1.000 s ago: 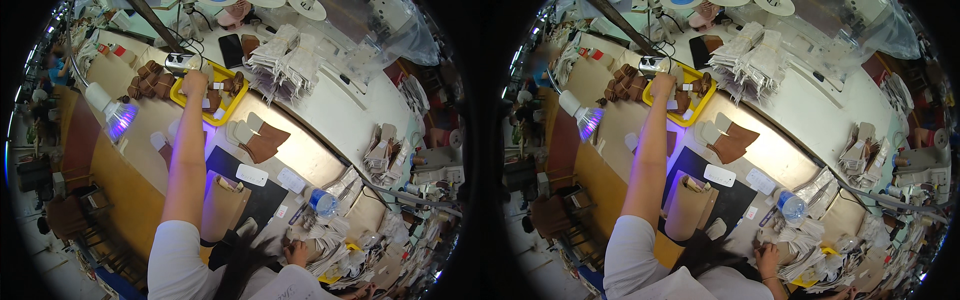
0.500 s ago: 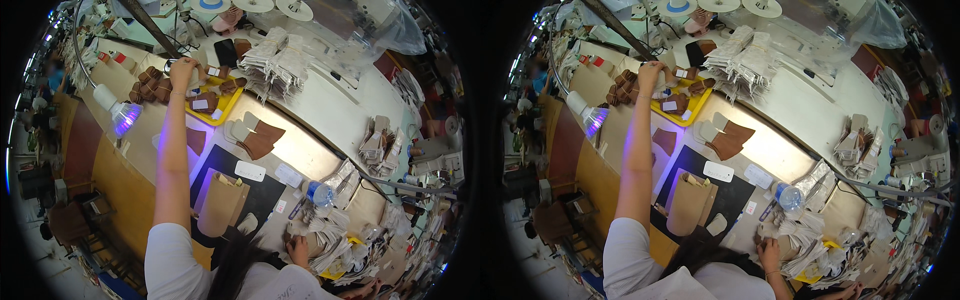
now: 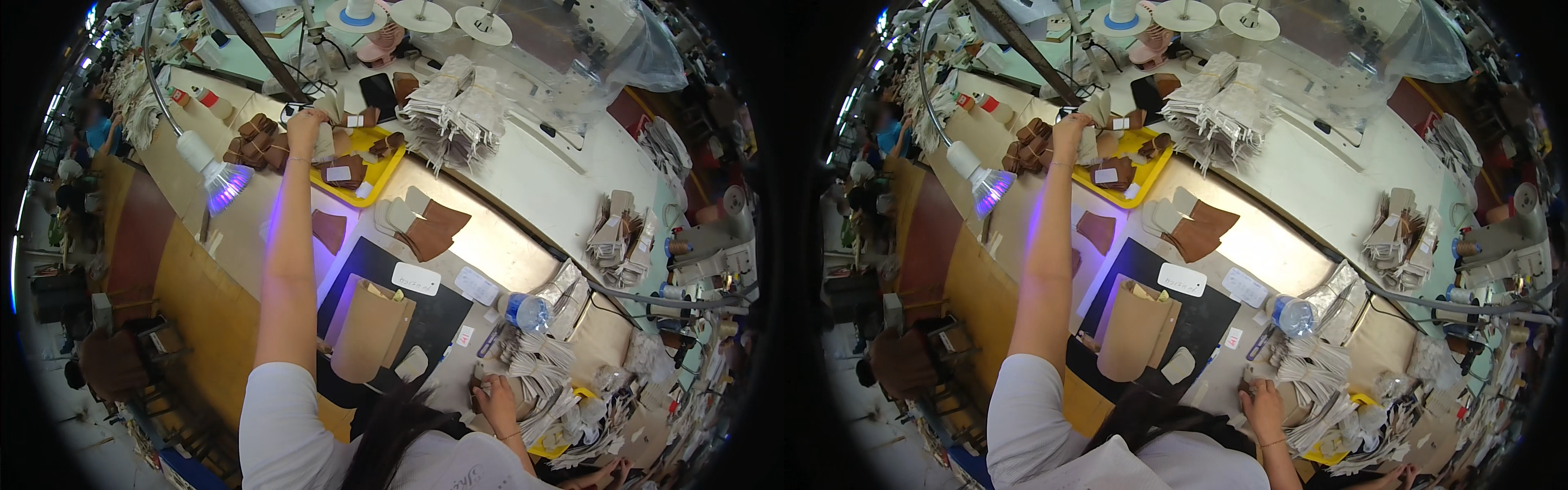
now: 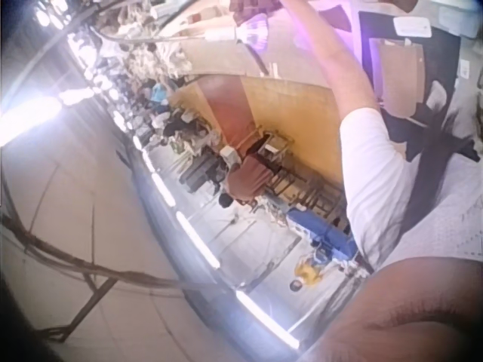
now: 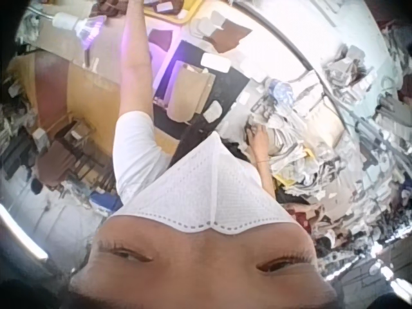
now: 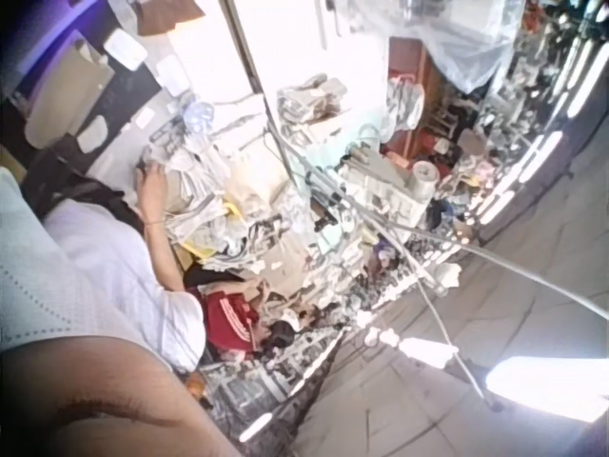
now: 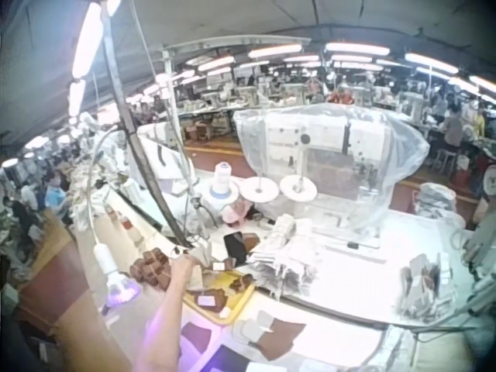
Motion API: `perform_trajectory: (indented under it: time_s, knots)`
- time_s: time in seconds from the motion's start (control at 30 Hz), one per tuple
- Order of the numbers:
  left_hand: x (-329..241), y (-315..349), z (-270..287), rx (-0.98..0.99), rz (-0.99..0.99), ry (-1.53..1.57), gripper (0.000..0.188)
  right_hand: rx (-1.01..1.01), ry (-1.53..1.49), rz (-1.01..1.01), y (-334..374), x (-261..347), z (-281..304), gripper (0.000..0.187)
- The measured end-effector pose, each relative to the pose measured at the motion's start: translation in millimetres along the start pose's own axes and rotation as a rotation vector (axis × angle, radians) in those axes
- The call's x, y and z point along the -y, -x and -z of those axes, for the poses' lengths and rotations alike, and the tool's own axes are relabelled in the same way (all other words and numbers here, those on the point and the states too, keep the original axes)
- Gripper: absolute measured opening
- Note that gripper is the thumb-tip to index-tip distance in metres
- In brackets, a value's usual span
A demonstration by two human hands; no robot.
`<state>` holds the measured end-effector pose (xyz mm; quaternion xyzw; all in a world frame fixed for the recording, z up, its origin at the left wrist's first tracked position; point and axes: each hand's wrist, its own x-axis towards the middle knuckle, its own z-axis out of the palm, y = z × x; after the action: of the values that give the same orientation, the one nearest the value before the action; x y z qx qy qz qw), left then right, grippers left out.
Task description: The person assembles small leather goods at a workbench. They retrieve white fabric pieces from a plastic bag, align them with brown leather pieces, and secure them with rubber bands. The person then places the assembled units into a yellow tray.
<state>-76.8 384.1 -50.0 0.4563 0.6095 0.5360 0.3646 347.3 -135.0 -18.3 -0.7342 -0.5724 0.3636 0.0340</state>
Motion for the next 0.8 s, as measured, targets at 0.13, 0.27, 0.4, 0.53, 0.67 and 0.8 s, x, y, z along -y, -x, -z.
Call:
perform_trajectory:
  time_s: [0.13,0.27,0.4,0.53,0.67,0.8]
  knots:
    - [11,9,-11,-0.039,0.083,0.118,0.010,0.014,-0.015,0.005,4,4,1,0.028]
    - [8,8,-3,-0.046,0.148,0.262,0.008,0.083,-0.131,0.045,-3,33,25,0.024]
    - [-33,32,-3,0.029,0.085,0.315,0.008,0.023,-0.190,0.319,-38,78,48,0.021]
    - [-88,89,-10,0.053,0.071,0.152,0.006,-0.283,-0.093,0.684,-100,138,71,0.026]
    - [-127,167,-14,0.201,0.101,0.139,0.005,-0.660,-0.004,0.811,-139,212,97,0.044]
    - [-170,250,-20,0.379,0.245,0.274,0.009,-0.691,0.050,0.786,-139,229,95,0.051]
